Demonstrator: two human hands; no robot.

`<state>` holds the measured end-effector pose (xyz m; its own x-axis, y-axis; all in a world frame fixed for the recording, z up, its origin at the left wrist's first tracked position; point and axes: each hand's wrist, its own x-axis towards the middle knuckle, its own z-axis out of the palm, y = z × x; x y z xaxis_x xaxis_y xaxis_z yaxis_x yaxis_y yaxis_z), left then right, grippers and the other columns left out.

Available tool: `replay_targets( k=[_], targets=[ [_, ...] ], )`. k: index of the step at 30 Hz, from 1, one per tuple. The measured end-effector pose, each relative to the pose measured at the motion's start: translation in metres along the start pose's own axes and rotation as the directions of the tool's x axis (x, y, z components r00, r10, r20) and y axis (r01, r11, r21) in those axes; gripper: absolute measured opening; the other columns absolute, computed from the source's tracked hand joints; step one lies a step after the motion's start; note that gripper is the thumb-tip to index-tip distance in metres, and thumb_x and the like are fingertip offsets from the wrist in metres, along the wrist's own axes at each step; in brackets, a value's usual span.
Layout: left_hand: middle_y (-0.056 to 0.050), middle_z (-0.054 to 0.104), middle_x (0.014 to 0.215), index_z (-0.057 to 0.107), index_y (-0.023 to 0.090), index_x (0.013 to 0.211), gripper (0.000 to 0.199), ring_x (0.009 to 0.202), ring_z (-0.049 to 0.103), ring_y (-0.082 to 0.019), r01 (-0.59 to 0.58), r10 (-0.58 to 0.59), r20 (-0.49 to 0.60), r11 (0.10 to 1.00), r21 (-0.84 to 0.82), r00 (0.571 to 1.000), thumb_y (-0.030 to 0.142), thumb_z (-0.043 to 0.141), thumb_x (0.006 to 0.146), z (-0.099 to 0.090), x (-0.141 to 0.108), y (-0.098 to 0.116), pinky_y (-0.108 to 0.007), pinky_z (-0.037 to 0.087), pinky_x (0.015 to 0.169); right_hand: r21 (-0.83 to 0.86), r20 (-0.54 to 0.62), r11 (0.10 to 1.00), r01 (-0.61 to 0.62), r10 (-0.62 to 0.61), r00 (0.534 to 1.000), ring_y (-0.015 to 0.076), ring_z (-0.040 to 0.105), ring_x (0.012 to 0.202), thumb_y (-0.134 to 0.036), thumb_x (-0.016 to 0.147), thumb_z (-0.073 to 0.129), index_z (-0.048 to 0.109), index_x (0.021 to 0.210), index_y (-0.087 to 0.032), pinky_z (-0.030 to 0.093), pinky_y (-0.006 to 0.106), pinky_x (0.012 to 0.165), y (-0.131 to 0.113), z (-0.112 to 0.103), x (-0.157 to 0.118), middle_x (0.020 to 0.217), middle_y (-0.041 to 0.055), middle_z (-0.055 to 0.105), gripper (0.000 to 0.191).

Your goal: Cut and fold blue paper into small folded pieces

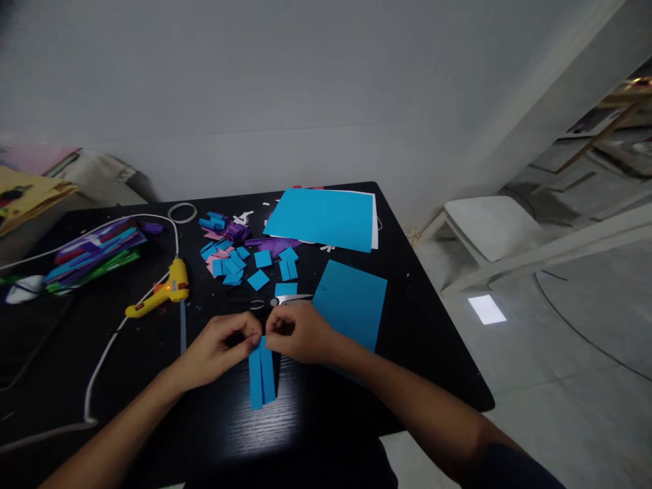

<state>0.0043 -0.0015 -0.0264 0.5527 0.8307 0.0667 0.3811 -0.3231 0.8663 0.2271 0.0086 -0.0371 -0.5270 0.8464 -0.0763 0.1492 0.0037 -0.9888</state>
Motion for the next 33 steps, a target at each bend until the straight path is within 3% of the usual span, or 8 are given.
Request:
replay_targets(
  k=[5,10,16,24,30,33],
  targets=[
    [0.004,0.059,0.066,0.064,0.017,0.080,0.020,0.060,0.054,-0.010,0.047,-0.048,-0.088,0.999,-0.017,0.995,0.026,0.058,0.097,-0.010,0.001,-0.003,-0.019,0.043,0.058,0.100,-0.087,0.994,-0.037,0.046,0.995,0.0121,0.056,0.062,-0.014,0.078,0.066,0.063,0.072,-0.019,0.042,0.024,0.060,0.005,-0.007,0.005,0.066,-0.0027,0.061,0.008],
    [0.004,0.059,0.065,0.066,0.017,0.082,0.017,0.060,0.053,-0.010,0.049,-0.051,-0.060,0.999,-0.021,0.997,0.023,0.060,0.095,-0.003,0.001,0.000,-0.019,0.042,0.058,0.091,-0.065,0.996,-0.014,0.020,0.998,0.0129,0.059,0.066,-0.024,0.085,0.072,0.068,0.082,-0.019,0.046,0.025,0.063,0.001,0.001,0.002,0.071,-0.0018,0.064,0.008],
    [0.004,0.059,0.066,0.067,0.017,0.083,0.015,0.060,0.053,-0.009,0.031,-0.032,-0.043,0.999,-0.029,0.999,0.022,0.060,0.095,0.008,0.000,0.000,-0.019,0.043,0.059,-0.007,-0.011,1.000,0.011,-0.011,1.000,0.0119,0.058,0.065,-0.013,0.083,0.069,0.067,0.078,-0.018,0.044,0.024,0.063,-0.002,0.005,0.000,0.070,-0.0028,0.064,0.007],
    [0.004,0.057,0.065,0.065,0.017,0.081,0.019,0.060,0.052,-0.011,0.072,-0.073,-0.063,0.997,-0.025,0.995,0.026,0.058,0.096,0.002,0.002,0.000,-0.021,0.042,0.058,0.024,-0.046,0.998,-0.057,0.058,0.997,0.0111,0.055,0.062,-0.009,0.077,0.067,0.065,0.072,-0.018,0.041,0.023,0.060,-0.002,-0.008,0.003,0.067,-0.0035,0.063,0.011],
    [0.003,0.059,0.067,0.065,0.017,0.081,0.021,0.062,0.054,-0.011,0.088,-0.093,-0.098,0.994,-0.059,0.991,0.029,0.059,0.097,0.003,0.002,-0.001,-0.021,0.044,0.060,0.117,-0.018,0.992,-0.047,0.050,0.999,0.0141,0.062,0.068,-0.027,0.086,0.075,0.070,0.083,-0.018,0.047,0.026,0.066,-0.002,-0.002,0.002,0.073,-0.0007,0.068,0.011],
    [0.003,0.060,0.067,0.068,0.017,0.084,0.022,0.062,0.055,-0.011,0.096,-0.103,-0.113,0.993,-0.070,0.988,0.032,0.060,0.098,0.004,0.002,-0.001,-0.021,0.044,0.059,0.135,0.000,0.989,-0.054,0.054,0.999,0.0142,0.062,0.068,-0.027,0.087,0.075,0.070,0.082,-0.018,0.047,0.027,0.066,0.000,0.004,0.001,0.075,-0.0004,0.069,0.011]
  ],
)
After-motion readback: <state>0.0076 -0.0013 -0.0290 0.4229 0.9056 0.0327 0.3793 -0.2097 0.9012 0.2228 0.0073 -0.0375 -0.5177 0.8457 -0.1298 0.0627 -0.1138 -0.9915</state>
